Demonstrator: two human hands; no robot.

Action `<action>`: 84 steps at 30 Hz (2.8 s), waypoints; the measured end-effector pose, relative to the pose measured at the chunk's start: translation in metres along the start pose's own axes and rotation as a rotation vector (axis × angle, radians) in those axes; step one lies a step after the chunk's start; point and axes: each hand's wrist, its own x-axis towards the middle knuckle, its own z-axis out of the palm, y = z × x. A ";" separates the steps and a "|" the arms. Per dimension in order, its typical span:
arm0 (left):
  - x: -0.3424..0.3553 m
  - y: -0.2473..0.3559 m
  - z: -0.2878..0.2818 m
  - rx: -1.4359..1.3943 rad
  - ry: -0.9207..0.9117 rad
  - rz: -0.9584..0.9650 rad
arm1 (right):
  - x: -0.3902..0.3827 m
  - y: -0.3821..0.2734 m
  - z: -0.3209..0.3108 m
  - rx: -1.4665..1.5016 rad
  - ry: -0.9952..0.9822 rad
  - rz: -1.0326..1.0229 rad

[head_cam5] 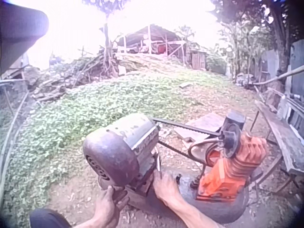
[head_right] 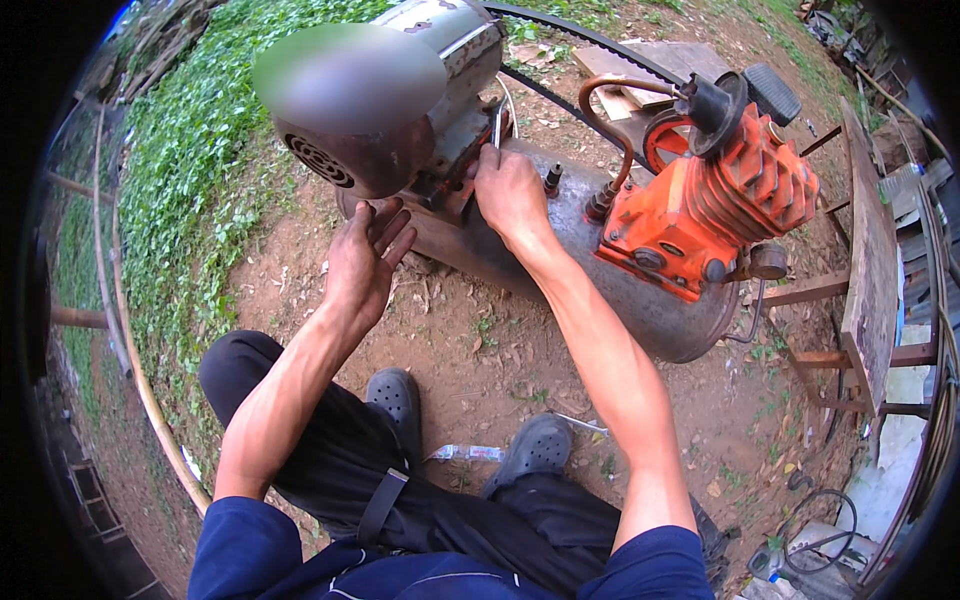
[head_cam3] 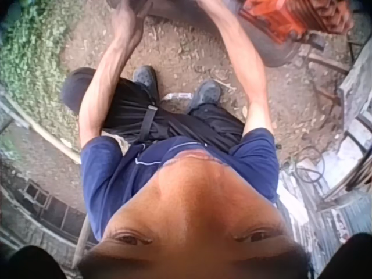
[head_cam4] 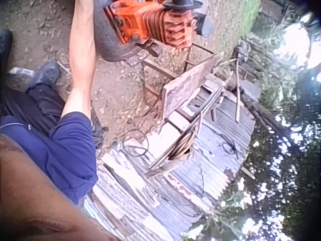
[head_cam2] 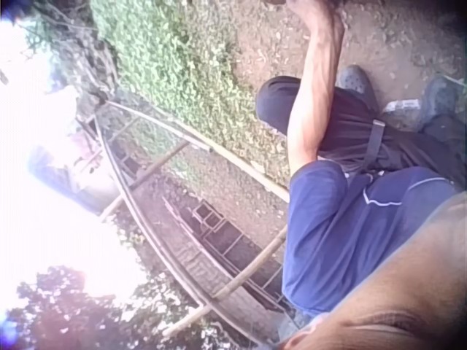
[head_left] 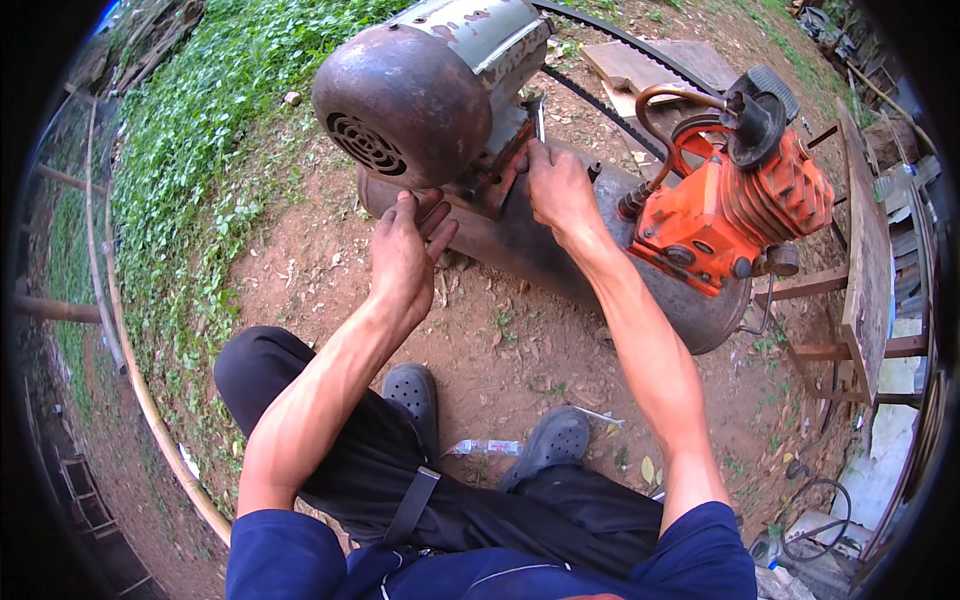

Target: The person uses a wrench to tighten or loosen bolts on a motor and compressor assembly mounted on a tank, handling a small component and applying the tool to various fasteners.

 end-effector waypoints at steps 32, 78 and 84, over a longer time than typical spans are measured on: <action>-0.035 -0.001 -0.009 1.070 -0.151 0.536 | -0.109 0.027 0.011 -0.037 -0.496 -0.625; -0.020 0.028 0.028 0.602 -0.269 0.549 | 0.194 0.046 -0.047 -0.552 -0.501 -0.519; -0.025 0.043 0.006 0.647 -0.185 0.570 | 0.177 0.007 0.002 -0.649 -0.571 -0.429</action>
